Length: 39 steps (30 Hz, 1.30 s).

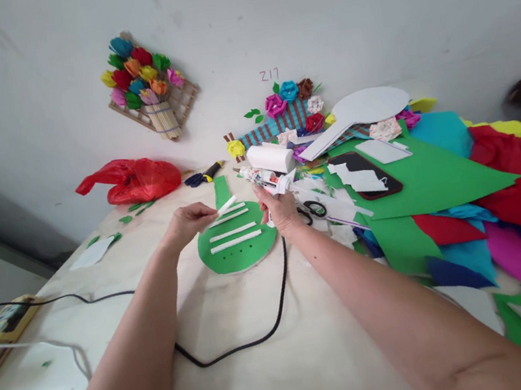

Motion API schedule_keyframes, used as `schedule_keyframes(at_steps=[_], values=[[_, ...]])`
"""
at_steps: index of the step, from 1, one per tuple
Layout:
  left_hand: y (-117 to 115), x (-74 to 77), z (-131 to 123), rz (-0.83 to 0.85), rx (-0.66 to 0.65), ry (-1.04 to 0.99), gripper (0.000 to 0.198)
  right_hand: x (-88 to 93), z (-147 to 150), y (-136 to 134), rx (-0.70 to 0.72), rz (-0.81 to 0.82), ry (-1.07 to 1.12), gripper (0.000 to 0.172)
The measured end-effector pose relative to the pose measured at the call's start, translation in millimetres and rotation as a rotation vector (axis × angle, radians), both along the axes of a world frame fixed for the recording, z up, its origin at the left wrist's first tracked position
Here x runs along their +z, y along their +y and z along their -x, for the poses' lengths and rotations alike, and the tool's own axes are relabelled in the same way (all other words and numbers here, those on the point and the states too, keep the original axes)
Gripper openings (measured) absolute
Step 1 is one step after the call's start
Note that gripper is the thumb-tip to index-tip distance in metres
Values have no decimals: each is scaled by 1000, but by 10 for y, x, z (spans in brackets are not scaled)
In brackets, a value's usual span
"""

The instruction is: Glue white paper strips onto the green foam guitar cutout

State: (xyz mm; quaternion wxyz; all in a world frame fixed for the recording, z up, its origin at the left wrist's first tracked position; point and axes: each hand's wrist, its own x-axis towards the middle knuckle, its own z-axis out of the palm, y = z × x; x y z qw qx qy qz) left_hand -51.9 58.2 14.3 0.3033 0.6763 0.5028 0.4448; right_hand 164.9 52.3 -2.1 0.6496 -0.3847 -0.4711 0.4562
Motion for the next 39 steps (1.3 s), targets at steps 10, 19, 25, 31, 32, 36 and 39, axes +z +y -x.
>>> schedule_keyframes(at_steps=[10,19,25,31,32,36,39], values=[[172,99,-134,-50,-132,244,4,-37,-36,24,-38,135,27,34],[212,-19,-81,-45,-199,243,5,-124,-7,60,1,185,53,29],[250,-76,-10,-64,-223,283,7,-145,15,75,-10,196,89,28],[248,-72,-48,-75,-230,310,8,-139,20,51,-27,194,70,29],[243,-67,-59,-76,-234,315,8,-137,21,49,-29,195,65,29],[241,-59,-79,-81,-230,337,8,-131,21,43,-39,207,49,29],[251,-67,-75,-83,-230,338,8,-128,21,39,-41,207,39,29]])
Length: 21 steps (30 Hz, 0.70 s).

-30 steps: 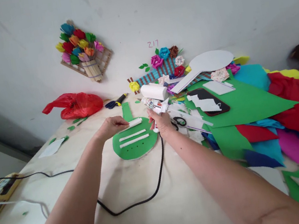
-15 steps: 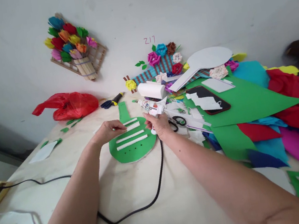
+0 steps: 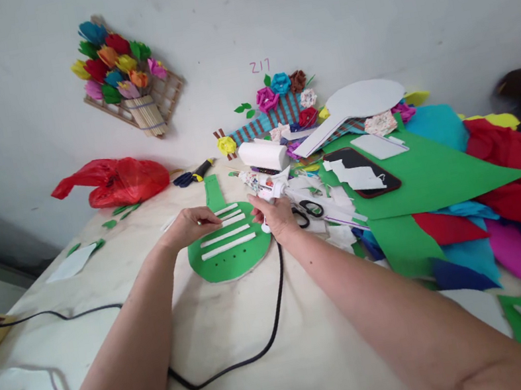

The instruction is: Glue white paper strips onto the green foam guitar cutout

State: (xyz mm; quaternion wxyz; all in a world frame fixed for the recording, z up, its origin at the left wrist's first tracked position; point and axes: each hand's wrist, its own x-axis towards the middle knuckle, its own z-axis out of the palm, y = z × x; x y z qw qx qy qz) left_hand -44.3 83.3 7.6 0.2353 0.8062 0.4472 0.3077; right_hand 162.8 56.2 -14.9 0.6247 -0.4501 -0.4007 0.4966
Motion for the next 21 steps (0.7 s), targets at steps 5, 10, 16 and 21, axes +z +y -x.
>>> schedule_keyframes(at_steps=[5,10,16,21], values=[[1,-5,2,1,5,56,7,-8,5,2,-10,-2,1,30],[-13,15,-8,15,20,135,11,-18,9,13,-19,0,9,30],[-28,24,-16,15,37,162,11,-25,9,23,-14,-7,17,30],[-18,4,-9,9,34,161,12,-27,9,20,-18,-14,-3,30]])
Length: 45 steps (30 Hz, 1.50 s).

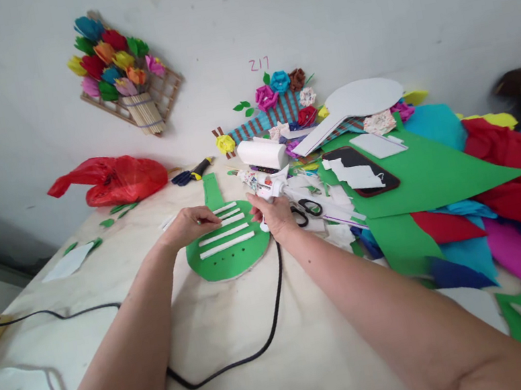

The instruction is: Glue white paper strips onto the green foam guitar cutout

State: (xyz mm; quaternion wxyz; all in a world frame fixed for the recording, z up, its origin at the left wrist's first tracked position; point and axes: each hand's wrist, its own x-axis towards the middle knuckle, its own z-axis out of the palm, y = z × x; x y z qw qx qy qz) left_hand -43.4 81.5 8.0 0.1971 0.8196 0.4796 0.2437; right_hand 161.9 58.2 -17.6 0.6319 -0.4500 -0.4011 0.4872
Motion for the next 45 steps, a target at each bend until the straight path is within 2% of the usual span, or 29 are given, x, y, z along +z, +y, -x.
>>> schedule_keyframes(at_steps=[8,14,17,20,23,25,30,38,45], values=[[20,-20,10,-24,-11,39,14,2,5,1,-2,-2,23,30],[-11,45,23,-40,-20,52,22,5,5,6,1,2,40,29],[-11,94,93,-87,44,2,26,8,6,1,0,0,35,28],[-14,139,218,-79,168,-13,24,2,6,2,3,-3,35,28],[-43,182,360,85,300,29,24,-10,4,8,8,-11,41,28],[-74,205,443,192,333,40,25,-19,2,13,7,-7,38,28],[-119,213,563,329,297,23,25,-37,6,20,2,-4,35,28],[-71,120,565,325,256,31,18,5,17,-17,-4,-7,8,27],[-71,103,549,337,258,12,18,4,21,-17,6,3,18,26]])
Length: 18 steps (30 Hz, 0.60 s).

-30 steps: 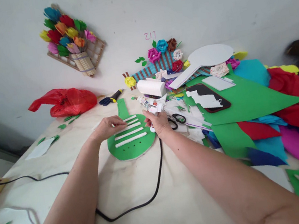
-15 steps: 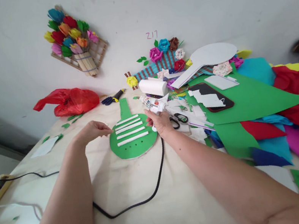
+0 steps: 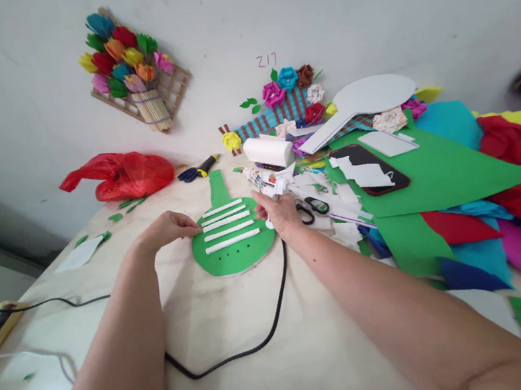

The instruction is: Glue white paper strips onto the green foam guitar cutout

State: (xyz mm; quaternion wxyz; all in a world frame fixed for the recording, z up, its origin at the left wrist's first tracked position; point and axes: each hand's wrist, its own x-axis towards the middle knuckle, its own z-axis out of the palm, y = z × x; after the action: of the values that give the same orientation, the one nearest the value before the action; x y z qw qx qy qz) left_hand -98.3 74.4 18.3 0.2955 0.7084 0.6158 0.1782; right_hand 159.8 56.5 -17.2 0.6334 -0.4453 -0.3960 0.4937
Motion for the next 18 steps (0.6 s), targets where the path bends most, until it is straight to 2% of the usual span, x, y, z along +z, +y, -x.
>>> schedule_keyframes(at_steps=[14,18], values=[[-9,6,-39,33,14,-27,16,-32,-11,28,6,-2,-18,27],[-32,52,-4,40,-10,-30,20,-25,-11,20,0,1,-27,27]])
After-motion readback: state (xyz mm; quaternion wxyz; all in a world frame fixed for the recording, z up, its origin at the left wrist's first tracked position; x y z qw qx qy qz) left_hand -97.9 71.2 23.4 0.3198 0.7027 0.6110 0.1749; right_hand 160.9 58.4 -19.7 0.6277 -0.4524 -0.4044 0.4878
